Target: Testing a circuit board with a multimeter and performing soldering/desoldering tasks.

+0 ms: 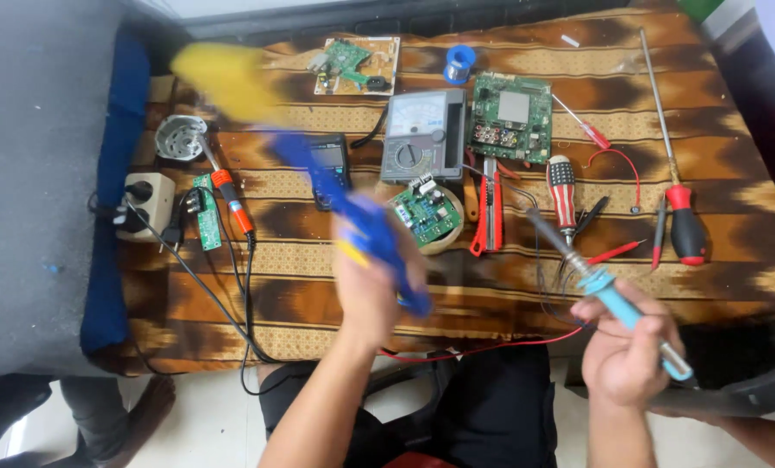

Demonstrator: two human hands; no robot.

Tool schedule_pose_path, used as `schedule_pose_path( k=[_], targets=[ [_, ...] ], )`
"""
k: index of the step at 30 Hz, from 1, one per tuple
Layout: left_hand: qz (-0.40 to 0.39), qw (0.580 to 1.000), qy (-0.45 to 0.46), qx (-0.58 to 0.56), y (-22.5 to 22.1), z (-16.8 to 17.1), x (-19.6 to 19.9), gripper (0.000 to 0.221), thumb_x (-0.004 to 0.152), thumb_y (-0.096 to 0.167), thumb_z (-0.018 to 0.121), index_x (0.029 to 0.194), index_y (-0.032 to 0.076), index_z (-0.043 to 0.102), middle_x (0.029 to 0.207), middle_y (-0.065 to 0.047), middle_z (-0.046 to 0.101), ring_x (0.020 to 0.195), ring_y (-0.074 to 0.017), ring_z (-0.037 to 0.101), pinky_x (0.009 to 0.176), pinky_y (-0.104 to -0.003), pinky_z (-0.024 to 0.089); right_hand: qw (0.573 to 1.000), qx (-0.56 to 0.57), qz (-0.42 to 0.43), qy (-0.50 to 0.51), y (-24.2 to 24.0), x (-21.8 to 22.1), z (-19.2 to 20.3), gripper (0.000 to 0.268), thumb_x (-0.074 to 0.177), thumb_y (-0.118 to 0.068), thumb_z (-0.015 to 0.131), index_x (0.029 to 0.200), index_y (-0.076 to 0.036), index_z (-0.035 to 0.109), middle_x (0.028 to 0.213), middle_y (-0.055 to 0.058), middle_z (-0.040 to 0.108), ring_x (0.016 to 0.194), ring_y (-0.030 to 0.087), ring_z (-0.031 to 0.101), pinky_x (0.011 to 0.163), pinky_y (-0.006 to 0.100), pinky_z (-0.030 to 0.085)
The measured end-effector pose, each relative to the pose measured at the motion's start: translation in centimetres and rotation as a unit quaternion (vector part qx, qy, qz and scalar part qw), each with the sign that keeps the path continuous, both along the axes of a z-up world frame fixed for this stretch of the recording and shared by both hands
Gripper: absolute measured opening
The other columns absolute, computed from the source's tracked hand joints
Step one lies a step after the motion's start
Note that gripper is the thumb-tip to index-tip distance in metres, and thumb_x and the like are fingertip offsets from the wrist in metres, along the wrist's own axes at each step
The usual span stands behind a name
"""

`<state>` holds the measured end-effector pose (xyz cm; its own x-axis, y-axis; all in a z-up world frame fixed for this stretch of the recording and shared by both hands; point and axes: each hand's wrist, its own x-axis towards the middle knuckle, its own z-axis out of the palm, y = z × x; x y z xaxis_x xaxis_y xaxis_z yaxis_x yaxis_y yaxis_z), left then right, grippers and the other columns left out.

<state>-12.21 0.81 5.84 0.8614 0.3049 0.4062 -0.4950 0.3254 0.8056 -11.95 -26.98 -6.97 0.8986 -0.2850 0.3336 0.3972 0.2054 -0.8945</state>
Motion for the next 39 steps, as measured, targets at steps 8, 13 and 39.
schedule_pose_path(
  k=[8, 13, 39],
  targets=[
    [-0.285, 0.704, 0.164, 0.63, -0.5, -2.6, -8.2, 0.039, 0.087, 0.03, 0.072, 0.117, 0.013, 0.055, 0.096, -0.018, 0.072, 0.087, -0.045, 0.067, 0.068, -0.057, 0.049, 0.928, 0.094, 0.356, 0.052, -0.4, -0.9, 8.7, 0.043, 0.108, -0.039, 0.065, 0.132, -0.003, 0.065, 0.099, 0.019, 0.074, 0.088, 0.03, 0.071, 0.082, 0.043, 0.058],
    [-0.214, 0.644, 0.162, 0.716, -4.5, -3.0, -9.7, 0.031, 0.084, 0.025, 0.07, 0.109, 0.012, 0.056, 0.078, -0.015, 0.072, 0.067, -0.0442, 0.069, 0.053, -0.059, 0.052, 0.924, 0.045, 0.374, 0.072, 3.4, -4.2, 7.7, 0.052, 0.101, -0.04, 0.07, 0.128, 0.004, 0.065, 0.099, 0.024, 0.075, 0.097, 0.038, 0.075, 0.096, 0.054, 0.056],
    [0.28, 0.945, -0.079, -0.15, 0.5, -4.8, 9.8, 0.076, 0.103, 0.072, 0.024, 0.134, 0.005, 0.044, 0.077, -0.003, 0.051, 0.047, -0.0132, 0.059, 0.043, -0.026, 0.056, 0.991, -0.055, 0.117, -0.026, 1.9, 10.9, -4.1, 0.035, 0.085, -0.02, 0.064, 0.099, 0.012, 0.071, 0.057, 0.021, 0.057, 0.054, 0.024, 0.064, 0.055, 0.034, 0.057]
  ],
)
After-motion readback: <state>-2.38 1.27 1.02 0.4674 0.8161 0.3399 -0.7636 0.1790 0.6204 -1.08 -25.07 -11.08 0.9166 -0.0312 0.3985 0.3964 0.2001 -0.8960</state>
